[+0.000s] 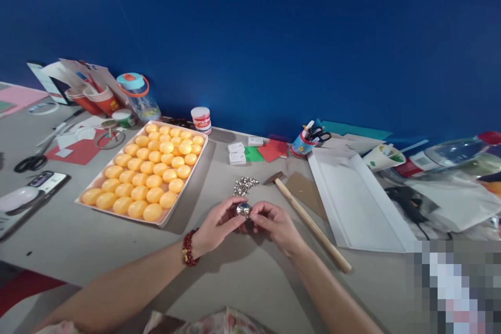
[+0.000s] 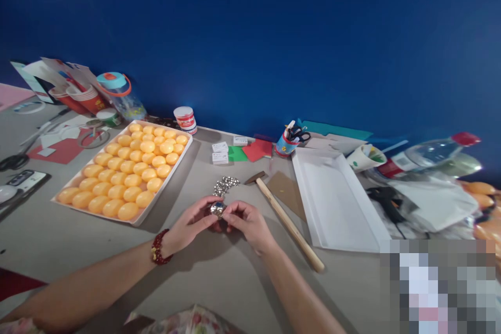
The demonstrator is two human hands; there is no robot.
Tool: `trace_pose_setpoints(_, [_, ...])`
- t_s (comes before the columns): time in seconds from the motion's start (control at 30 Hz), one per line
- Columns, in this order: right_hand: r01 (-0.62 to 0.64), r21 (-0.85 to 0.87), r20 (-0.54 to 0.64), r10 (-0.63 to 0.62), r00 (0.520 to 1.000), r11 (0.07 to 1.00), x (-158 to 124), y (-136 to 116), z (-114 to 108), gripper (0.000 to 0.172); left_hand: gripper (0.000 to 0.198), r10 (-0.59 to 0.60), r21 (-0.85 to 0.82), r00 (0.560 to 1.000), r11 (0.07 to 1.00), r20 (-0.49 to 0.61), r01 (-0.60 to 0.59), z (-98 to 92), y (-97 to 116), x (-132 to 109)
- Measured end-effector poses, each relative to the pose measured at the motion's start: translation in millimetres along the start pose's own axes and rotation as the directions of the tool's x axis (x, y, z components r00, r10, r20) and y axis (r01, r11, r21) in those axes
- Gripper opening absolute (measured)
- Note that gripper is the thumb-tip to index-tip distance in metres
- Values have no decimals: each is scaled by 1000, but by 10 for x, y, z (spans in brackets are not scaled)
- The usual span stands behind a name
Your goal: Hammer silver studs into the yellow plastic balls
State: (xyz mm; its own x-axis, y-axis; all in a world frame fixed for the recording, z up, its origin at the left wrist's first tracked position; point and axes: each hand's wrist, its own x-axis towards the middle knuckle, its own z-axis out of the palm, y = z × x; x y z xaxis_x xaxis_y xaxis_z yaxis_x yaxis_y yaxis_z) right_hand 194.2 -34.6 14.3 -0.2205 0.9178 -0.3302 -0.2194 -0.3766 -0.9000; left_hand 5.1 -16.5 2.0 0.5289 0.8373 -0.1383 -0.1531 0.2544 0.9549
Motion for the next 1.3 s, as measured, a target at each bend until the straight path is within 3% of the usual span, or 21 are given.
trace_pose_setpoints(1.3, [-71,79,86,64,994,994,-3,-13,-18,36,41,34,102,999,994,-34,-30,36,38,9])
